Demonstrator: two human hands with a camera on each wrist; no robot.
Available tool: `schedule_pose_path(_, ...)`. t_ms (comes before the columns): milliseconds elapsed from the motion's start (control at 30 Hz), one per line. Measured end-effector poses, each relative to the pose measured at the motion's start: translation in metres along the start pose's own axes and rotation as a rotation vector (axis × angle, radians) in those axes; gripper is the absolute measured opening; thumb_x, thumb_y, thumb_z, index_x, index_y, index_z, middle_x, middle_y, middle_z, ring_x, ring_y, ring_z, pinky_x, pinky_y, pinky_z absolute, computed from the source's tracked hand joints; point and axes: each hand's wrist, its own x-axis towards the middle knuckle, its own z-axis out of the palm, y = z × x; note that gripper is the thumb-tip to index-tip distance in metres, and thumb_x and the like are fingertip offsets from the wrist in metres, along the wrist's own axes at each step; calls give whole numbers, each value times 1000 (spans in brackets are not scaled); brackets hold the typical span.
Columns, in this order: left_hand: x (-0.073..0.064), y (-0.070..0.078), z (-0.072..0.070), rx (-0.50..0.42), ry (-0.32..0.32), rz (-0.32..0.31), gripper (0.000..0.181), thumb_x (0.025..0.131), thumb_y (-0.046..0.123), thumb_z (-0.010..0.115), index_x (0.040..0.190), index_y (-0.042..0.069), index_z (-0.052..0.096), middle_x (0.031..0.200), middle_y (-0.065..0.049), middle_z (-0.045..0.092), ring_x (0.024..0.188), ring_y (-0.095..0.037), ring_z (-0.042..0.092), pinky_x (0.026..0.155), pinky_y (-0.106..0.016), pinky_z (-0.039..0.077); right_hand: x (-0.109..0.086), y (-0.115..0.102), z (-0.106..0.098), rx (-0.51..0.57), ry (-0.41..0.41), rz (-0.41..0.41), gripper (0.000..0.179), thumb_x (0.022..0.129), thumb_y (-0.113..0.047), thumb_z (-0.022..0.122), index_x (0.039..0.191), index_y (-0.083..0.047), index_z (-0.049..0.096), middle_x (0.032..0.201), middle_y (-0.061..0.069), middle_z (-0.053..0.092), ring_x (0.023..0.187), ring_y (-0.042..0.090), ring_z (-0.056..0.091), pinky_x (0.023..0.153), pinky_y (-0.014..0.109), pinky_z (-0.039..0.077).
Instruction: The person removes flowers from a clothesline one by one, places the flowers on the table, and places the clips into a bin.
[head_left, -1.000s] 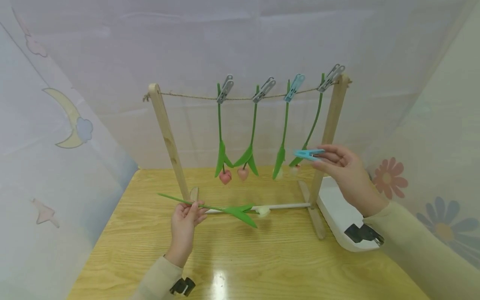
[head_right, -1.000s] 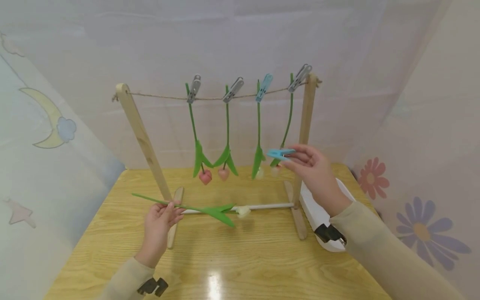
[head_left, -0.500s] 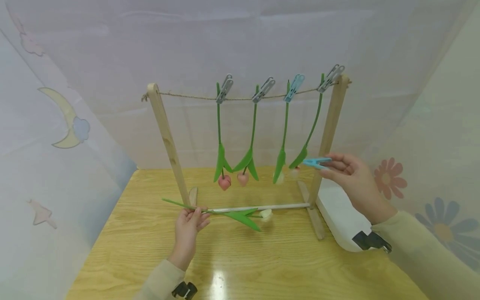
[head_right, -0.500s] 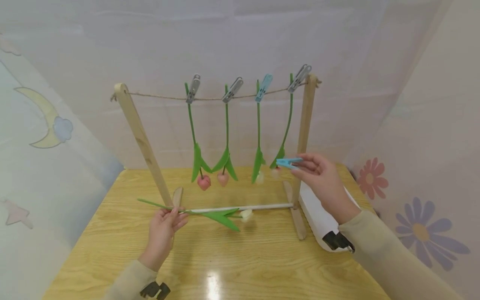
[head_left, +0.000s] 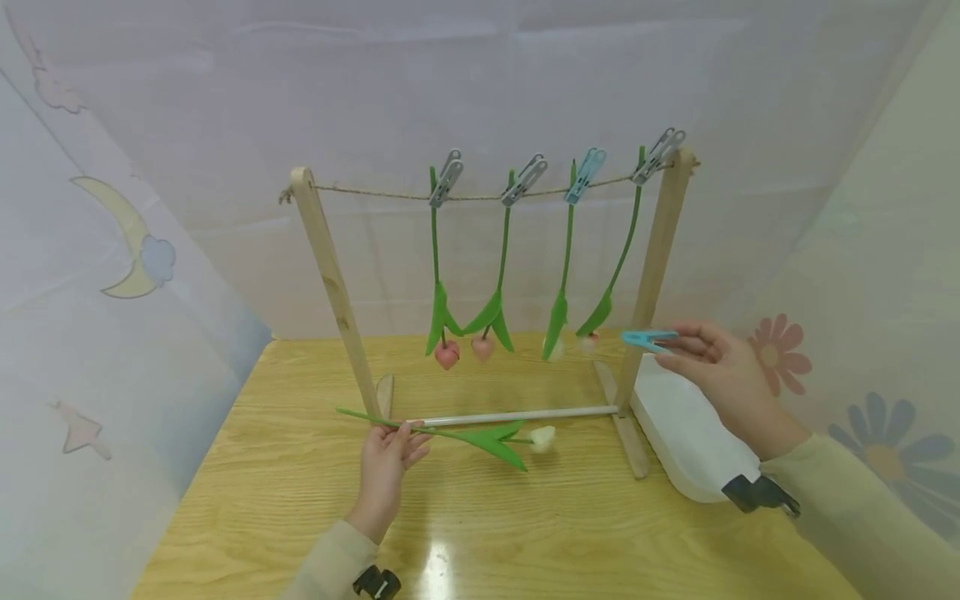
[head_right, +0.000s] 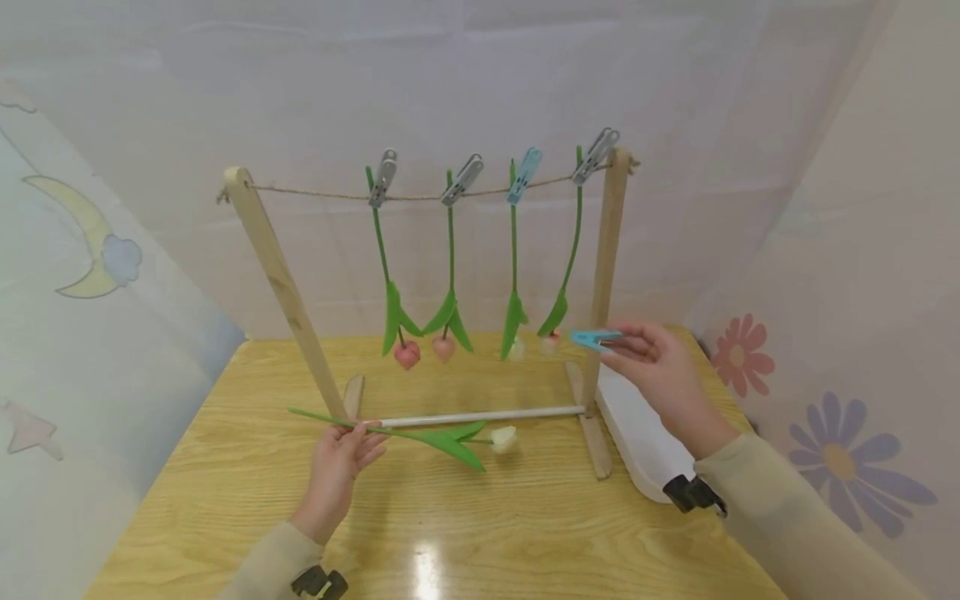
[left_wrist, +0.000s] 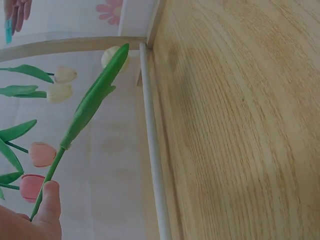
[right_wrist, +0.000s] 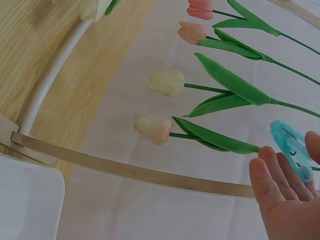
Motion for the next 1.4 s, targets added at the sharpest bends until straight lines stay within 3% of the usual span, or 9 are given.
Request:
schedule_pose_path(300, 5, -15, 3, -14, -43, -34, 19, 105, 6, 41, 116, -9, 38, 105, -11, 63, 90, -15, 69, 79, -26, 57, -5, 8, -12, -48, -19, 20, 23, 93, 3, 62, 110, -13, 59, 102, -15, 69, 94, -2, 63, 79, 11, 50)
schedule_pose_path(633, 10, -29, 6, -2, -35, -67, 16, 105, 5, 40, 115, -8, 38, 112, -21, 56, 91, -16, 68, 78, -25, 57, -12, 18, -21, -209, -21, 105, 21, 95, -8, 63, 114, -13, 55, 103, -24, 63, 95, -8, 59, 79, 10, 49)
schedule_pose_path(767, 12, -32, 7, 0, -36, -71, 13, 104, 4, 41, 113, -7, 38, 114, -24, 55, 92, -18, 68, 78, -26, 57, -13, 23, -24, -295, -6, 142, 29, 96, -11, 63, 121, -1, 52, 102, -25, 60, 94, -12, 56, 78, 9, 48)
schedule_pose_path(900, 14, -36, 7, 0, -46, -87, 14, 105, 4, 39, 113, -6, 37, 121, -28, 52, 95, -18, 67, 80, -27, 57, -13, 29, -28, -358, -13, 207, 47, 97, -16, 62, 130, 10, 42, 106, -19, 57, 93, -14, 52, 77, 9, 46)
schedule_pose_path(1133, 16, -46, 8, -32, -58, -106, 17, 105, 2, 36, 116, -11, 35, 115, -27, 53, 97, -21, 68, 82, -26, 56, -15, 43, -37, -324, -1, 225, 42, 95, -17, 65, 123, 8, 47, 99, -24, 60, 92, -4, 58, 75, 11, 47)
schedule_pose_path(1400, 14, -53, 13, -56, -77, -152, 19, 105, 3, 36, 114, -13, 36, 116, -28, 54, 97, -21, 68, 85, -28, 55, -16, 56, -47, -378, 6, 267, 49, 97, -15, 61, 130, 14, 39, 100, -20, 62, 87, -11, 56, 74, 9, 44)
